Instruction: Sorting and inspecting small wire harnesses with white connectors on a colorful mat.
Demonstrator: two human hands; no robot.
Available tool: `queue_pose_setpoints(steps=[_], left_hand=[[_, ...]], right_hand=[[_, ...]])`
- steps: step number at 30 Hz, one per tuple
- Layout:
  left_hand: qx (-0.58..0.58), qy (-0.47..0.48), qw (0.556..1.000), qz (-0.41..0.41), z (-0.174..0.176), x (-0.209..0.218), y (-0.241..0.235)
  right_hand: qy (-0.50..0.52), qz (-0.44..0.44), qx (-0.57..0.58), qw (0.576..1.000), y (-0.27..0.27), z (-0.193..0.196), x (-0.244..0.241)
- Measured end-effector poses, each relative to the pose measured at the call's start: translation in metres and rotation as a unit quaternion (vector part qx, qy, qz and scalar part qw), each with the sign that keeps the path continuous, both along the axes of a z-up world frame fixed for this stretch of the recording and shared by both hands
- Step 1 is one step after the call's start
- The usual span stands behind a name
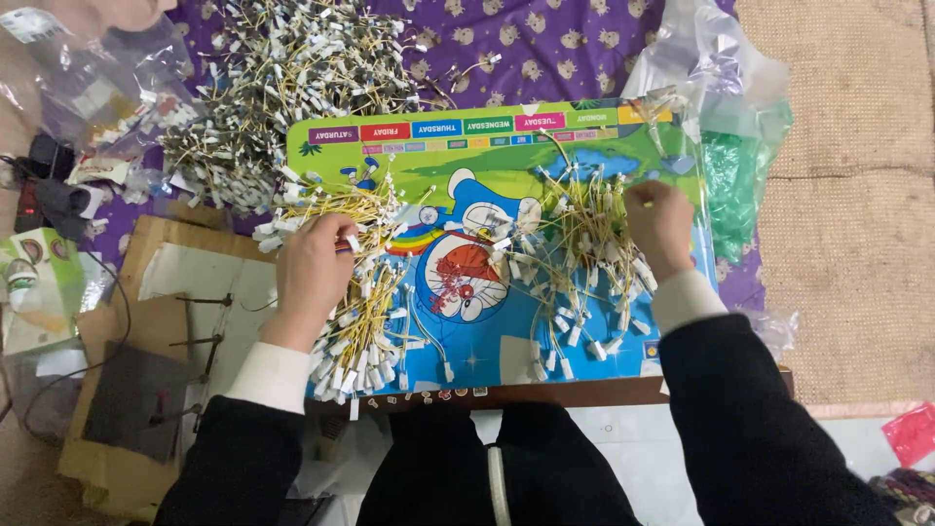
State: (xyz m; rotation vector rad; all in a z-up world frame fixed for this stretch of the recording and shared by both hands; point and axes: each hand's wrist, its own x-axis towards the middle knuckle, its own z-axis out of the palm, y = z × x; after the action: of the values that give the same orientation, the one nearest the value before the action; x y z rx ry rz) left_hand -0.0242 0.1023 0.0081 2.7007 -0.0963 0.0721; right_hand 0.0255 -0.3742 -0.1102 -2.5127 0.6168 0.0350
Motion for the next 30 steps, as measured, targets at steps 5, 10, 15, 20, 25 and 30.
queue_pose_setpoints(steps=[5,10,15,20,25,30], left_hand=[[-0.055,-0.007,0.998,-0.032,0.004,-0.005,-0.032],[-0.085,0.009,0.995,-0.061,0.008,-0.009,-0.059],[-0.184,0.004,0.977,-0.108,0.022,-0.01,-0.071],[-0.298,0.051,0.94,-0.16,0.063,-0.009,-0.096],[-0.333,0.046,0.916,-0.22,0.081,-0.012,-0.124],[-0.432,-0.032,0.876,-0.213,0.103,-0.02,-0.157]], right_hand=[[-0.074,0.11,-0.071,0.989,0.036,0.001,0.044],[-0.118,0.201,-0.151,0.961,0.046,-0.05,0.077],[-0.009,0.155,-0.067,0.986,0.045,0.002,0.072],[-0.035,0.134,0.091,0.986,0.068,0.189,0.003],[-0.068,0.149,0.128,0.978,0.073,0.252,-0.052],[-0.058,0.129,0.325,0.935,0.115,0.261,-0.087]])
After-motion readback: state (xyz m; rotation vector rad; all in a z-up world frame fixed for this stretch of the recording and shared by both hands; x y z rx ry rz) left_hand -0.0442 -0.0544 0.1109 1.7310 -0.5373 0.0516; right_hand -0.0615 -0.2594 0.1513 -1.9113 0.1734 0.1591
